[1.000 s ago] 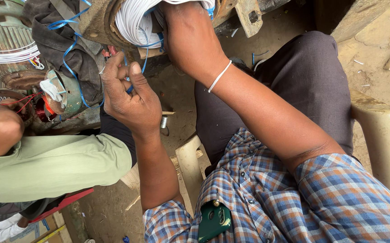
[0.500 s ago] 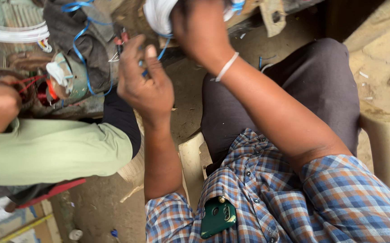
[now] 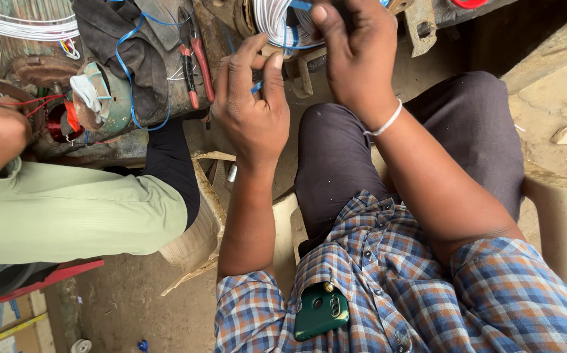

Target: The person cuts lengths of blue plastic strapping with scissors, wraps the strapping around a coil of white cable on the workbench, and ties it tight, at times tapping the bundle with a mallet. They repeat the cutting and tying on the same coil to secure it.

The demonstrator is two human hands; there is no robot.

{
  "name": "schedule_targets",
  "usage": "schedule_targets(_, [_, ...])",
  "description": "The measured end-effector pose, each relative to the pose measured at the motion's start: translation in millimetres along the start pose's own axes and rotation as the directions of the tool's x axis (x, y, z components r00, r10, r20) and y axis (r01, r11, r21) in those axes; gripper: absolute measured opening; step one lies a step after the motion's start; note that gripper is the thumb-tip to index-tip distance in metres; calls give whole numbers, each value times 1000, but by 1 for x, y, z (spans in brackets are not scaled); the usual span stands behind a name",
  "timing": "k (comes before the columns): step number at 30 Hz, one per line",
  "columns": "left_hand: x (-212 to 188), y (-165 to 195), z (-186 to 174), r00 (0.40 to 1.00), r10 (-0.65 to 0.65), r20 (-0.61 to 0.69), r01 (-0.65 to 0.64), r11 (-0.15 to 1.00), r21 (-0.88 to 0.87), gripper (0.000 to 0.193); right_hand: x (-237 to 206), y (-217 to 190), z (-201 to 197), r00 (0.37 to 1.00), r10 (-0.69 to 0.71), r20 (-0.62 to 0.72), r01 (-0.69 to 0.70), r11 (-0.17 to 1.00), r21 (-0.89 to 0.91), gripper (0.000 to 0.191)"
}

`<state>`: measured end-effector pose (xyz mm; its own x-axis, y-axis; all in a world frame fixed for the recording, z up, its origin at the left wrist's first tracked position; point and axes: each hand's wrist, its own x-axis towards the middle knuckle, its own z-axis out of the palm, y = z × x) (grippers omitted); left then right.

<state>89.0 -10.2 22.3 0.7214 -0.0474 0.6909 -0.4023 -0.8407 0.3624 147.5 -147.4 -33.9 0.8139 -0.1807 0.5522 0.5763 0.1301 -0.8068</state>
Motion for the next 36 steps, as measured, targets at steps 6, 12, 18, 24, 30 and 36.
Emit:
schedule_targets(6, [-5, 0, 7, 1000, 1, -16, 0, 998, 68, 22, -1, 45, 7, 973, -225, 60, 216, 776, -592, 23])
schedule_targets(12, [-3, 0, 18, 1000, -19, 8, 18, 993, 114, 22, 5, 72, 19, 985, -165, 43, 164, 842, -515, 24])
schedule_targets(18, [3, -6, 28, 996, -83, -17, 84, 993, 88, 21, 20, 72, 23, 992, -61, 114, 106, 890, -444, 17])
schedule_targets(24, [4, -13, 36, 995, -91, -42, 93, 995, 43, 28, 27, 67, 23, 986, -141, 93, 166, 900, -403, 20])
schedule_targets(30, [10, -17, 25, 993, -15, -120, 32, 990, 141, 28, 21, 67, 27, 976, -84, 201, 147, 936, -320, 12])
schedule_targets(36, [15, -16, 15, 983, 151, -108, -100, 920, 380, 15, 33, 53, 25, 961, 32, 276, 59, 946, -318, 24])
